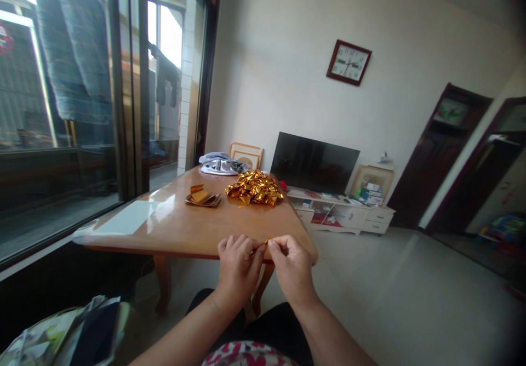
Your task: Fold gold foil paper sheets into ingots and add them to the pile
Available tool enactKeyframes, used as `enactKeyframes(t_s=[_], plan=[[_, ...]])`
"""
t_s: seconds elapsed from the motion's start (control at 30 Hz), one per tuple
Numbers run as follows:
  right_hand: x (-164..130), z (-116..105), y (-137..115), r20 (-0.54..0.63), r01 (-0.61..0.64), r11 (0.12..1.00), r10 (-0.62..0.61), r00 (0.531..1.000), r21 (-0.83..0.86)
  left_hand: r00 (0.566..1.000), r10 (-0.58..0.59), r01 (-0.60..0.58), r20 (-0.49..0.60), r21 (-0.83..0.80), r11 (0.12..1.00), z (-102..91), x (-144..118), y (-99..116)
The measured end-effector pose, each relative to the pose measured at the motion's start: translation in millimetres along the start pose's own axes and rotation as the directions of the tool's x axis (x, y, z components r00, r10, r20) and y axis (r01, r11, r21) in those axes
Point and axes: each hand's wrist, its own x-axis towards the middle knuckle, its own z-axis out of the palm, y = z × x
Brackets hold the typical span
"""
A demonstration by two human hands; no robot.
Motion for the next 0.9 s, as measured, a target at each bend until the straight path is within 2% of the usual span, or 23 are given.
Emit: enactKeyframes(t_s=[0.17,0.33,0.5,0.57,0.63,0.7,0.77,0.83,0.9], plan=[[-4,5,1,0.033,-0.138,0.964,0.134,0.99,0.228,1.0,0.026,-0.026,0.008,0.056,0.998,-0.3,0,0],[-2,8,2,0.13,-0.328,0.822,0.302,0.944,0.465,0.999,0.025,-0.026,0.043,0.016,1.0,-0.5,0,0],[1,6,3,0.179,-0.377,0.757,0.335,0.925,0.534,0.997,0.012,-0.01,0.071,-0.036,0.999,0.0,-1,0],[1,5,3,0.181,-0.374,0.767,0.328,0.927,0.522,0.997,-0.028,0.035,0.07,-0.099,0.994,2.0,-1,-2],[-1,4,2,0.181,-0.372,0.796,0.324,0.928,0.477,0.991,-0.115,0.129,0.074,-0.23,0.965,5.0,-1,-5],[-3,2,2,0.204,-0.382,0.828,0.325,0.924,0.41,0.963,-0.233,0.268,0.134,-0.428,0.863,7.8,1,-9],[-5,1,1,0.225,-0.386,0.852,0.323,0.919,0.354,0.907,-0.319,0.422,0.276,-0.617,0.665,9.0,3,-12],[-6,0,1,0.224,-0.374,0.869,0.313,0.923,0.325,0.841,-0.335,0.539,0.425,-0.714,0.447,8.0,5,-14],[-6,-2,1,0.202,-0.355,0.88,0.303,0.931,0.316,0.794,-0.328,0.601,0.512,-0.743,0.295,5.4,6,-14]])
